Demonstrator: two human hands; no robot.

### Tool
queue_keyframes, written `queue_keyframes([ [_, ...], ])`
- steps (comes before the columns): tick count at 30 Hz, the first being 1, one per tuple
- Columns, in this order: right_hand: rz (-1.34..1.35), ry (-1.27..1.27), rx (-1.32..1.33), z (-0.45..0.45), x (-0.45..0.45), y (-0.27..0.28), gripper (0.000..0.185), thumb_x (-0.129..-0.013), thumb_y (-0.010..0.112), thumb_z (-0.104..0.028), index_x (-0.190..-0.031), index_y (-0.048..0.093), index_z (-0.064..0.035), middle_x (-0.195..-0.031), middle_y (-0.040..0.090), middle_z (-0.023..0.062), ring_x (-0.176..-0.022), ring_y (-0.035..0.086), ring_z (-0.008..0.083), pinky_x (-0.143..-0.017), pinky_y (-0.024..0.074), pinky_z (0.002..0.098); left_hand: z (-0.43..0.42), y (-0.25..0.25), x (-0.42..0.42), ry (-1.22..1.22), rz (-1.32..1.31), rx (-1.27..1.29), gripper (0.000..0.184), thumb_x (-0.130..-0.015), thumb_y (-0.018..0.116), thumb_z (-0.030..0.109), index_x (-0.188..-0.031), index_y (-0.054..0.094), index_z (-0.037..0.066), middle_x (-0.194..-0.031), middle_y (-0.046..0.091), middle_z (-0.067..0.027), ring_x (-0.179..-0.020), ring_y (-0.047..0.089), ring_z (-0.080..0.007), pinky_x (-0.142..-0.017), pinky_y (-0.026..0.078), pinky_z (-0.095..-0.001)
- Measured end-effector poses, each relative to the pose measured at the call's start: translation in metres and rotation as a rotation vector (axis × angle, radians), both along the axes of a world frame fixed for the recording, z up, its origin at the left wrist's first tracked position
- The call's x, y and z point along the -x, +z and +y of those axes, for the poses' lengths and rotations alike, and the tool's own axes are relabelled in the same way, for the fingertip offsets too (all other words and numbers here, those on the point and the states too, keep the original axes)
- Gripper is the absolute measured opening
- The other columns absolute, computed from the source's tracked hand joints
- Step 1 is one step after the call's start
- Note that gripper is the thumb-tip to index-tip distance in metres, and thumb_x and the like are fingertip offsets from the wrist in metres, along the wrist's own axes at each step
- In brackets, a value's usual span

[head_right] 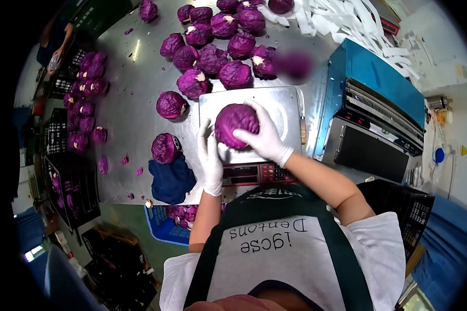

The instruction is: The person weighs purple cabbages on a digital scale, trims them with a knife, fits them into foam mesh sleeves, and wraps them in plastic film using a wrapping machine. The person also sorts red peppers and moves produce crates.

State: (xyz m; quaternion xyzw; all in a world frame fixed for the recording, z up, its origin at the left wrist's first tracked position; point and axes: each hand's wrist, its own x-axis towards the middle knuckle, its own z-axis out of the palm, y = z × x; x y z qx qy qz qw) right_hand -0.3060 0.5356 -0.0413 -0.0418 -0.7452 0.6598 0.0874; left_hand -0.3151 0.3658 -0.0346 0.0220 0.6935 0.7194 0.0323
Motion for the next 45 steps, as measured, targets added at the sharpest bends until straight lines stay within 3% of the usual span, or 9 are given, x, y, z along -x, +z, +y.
queue_keyframes([
  [6,0.144,-0.003,-0.549,-0.01,-0.037,0.003,0.094,-0.067,0.081,-0.034,-0.142,0.034,-0.003,-0.138,0.04,0.0218,-0.127,0.038,0.0394,-0.109,0.0298,0.0481,-0.001,-0.026,-0.016,-0.085,0.118,0.226,0.044,-0.1,0.046,0.013,-0.141,0.041,0.001,-0.136,0.049,-0.0123,-0.084,0.056,-0.0087,-0.067,0.048,-0.0187],
  [9,0.152,0.02,-0.499,-0.012,-0.042,-0.001,0.097,-0.066,0.081,-0.035,-0.144,0.032,-0.0035,-0.141,0.037,0.0227,-0.13,0.035,0.0404,-0.111,0.0278,0.0488,-0.002,-0.021,-0.022,-0.074,0.015,0.154,0.044,-0.1,0.047,0.014,-0.141,0.041,0.0,-0.136,0.05,-0.0125,-0.09,0.055,-0.0095,-0.071,0.048,-0.0199],
  [15,0.114,0.044,-0.382,-0.002,-0.058,-0.012,0.092,-0.078,0.076,-0.029,-0.148,0.025,-0.0012,-0.146,0.031,0.0243,-0.136,0.03,0.0398,-0.114,0.0239,0.0458,-0.008,-0.008,-0.034,0.065,-0.005,0.17,0.041,-0.103,0.042,0.019,-0.139,0.045,0.0,-0.136,0.05,-0.0165,-0.122,0.052,-0.0236,-0.104,0.039,-0.0343],
  [18,0.125,-0.027,-0.18,0.01,-0.064,-0.019,0.084,-0.08,0.071,-0.007,-0.148,0.023,-0.0006,-0.139,0.038,0.0205,-0.135,0.034,0.0302,-0.114,0.0279,0.0402,-0.021,-0.011,-0.034,0.208,-0.053,0.1,0.038,-0.104,0.041,0.018,-0.136,0.047,0.0,-0.132,0.052,-0.0148,-0.121,0.052,-0.0226,-0.105,0.04,-0.0346],
  [27,0.024,-0.237,-0.231,0.086,-0.027,-0.028,0.057,-0.094,0.059,-0.018,-0.145,0.036,-0.0075,-0.14,0.044,0.0135,-0.127,0.047,0.0252,-0.104,0.0398,0.0363,-0.093,-0.046,-0.029,0.491,0.018,0.129,0.038,-0.104,0.041,0.026,-0.131,0.053,0.002,-0.13,0.057,-0.011,-0.12,0.053,-0.0212,-0.099,0.041,-0.0345],
  [32,0.12,-0.271,-0.252,0.096,0.046,-0.008,0.051,-0.094,0.061,-0.027,-0.138,0.046,-0.0059,-0.137,0.046,0.0156,-0.125,0.049,0.0257,-0.103,0.0408,0.0361,-0.112,-0.087,-0.015,0.469,0.009,0.289,0.031,-0.101,0.046,0.016,-0.122,0.058,-0.003,-0.12,0.062,-0.013,-0.106,0.06,-0.022,-0.093,0.047,-0.0325],
  [38,0.177,-0.155,-0.615,0.113,0.216,-0.038,0.067,-0.084,0.066,-0.042,-0.136,0.048,-0.004,-0.137,0.047,0.023,-0.127,0.047,0.0346,-0.106,0.0382,0.04,-0.124,-0.141,-0.003,0.382,0.318,0.999,0.021,-0.091,0.059,0.014,-0.108,0.067,0.004,-0.105,0.067,-0.0127,-0.099,0.063,-0.0298,-0.09,0.048,-0.0388],
  [42,-0.161,-0.108,-0.99,0.11,0.306,-0.068,0.093,-0.075,0.067,-0.058,-0.147,0.034,-0.0078,-0.146,0.038,0.0224,-0.133,0.041,0.0373,-0.109,0.0374,0.0413,-0.115,-0.134,0.003,0.345,0.349,1.169,0.021,-0.089,0.061,0.016,-0.108,0.067,0.009,-0.1,0.063,-0.0142,-0.096,0.059,-0.0326,-0.085,0.046,-0.042],
  [45,-0.459,0.104,-0.835,0.12,0.348,-0.097,0.118,-0.059,0.08,-0.064,-0.146,0.032,0.0013,-0.143,0.042,0.0267,-0.131,0.046,0.0361,-0.109,0.0377,0.0402,-0.116,-0.138,0.003,0.348,0.289,1.221,0.026,-0.084,0.066,0.017,-0.109,0.067,0.01,-0.105,0.064,-0.0108,-0.1,0.059,-0.0298,-0.087,0.047,-0.0403],
])
